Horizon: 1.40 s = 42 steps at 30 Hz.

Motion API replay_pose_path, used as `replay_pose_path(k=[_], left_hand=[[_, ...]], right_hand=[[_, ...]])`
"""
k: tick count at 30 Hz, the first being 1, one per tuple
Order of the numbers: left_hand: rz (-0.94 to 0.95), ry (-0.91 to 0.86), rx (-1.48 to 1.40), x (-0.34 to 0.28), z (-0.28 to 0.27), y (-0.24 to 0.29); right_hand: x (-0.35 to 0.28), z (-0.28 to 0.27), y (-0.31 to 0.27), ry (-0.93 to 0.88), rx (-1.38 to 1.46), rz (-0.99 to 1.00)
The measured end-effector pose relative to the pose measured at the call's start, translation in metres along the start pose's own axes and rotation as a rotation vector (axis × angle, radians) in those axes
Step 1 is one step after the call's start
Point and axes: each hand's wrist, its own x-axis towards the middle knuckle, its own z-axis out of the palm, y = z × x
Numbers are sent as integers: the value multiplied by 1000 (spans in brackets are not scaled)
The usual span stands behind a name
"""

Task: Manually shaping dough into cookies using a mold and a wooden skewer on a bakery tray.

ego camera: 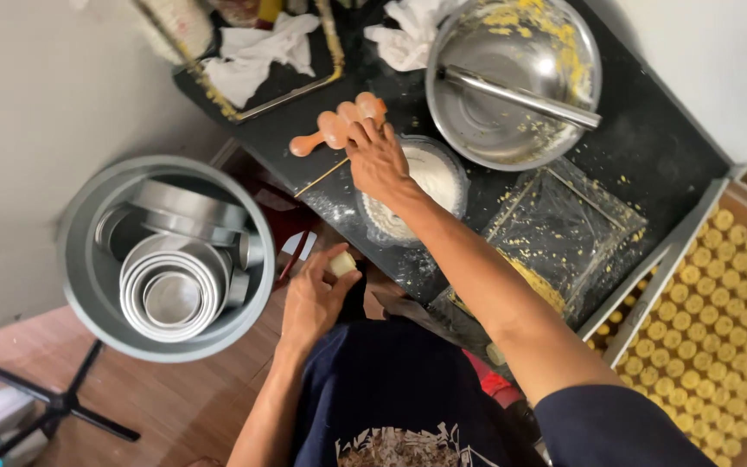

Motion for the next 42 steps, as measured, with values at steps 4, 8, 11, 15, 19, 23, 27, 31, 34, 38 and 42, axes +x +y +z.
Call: replay_pose_path(k=[4,8,11,15,19,23,27,31,34,38,42], left_hand=[[46,-85,41,25,1,10],[61,-166,-15,49,15,20],[41,-320,-221,69,48,7],[82,-534,-419,89,99,-4],[22,-762,-438,88,142,1],[167,-992,-588,76,168,32],[343,-1110,-461,64,180,65],[379,-1172,-452,54,183,85],[385,-1184,-487,48,176,97],[468,-1035,-280,40,161,120],[410,-997,-458,38,149,114]], right_hand=[[-28,-27,20,-6,239,110],[-112,-52,40,270,642,370],[-199,-62,58,394,820,587],[-338,-55,63,374,606,1013],[-410,-65,-2,193,646,1353],[-416,-63,-66,-66,747,1691],[-412,-42,-99,132,650,1723],[-404,-61,-91,542,1160,1916],[-392,-107,-68,943,1604,1760],[-376,-150,-38,1347,2145,1390],[-357,-169,-18,1334,2497,971]])
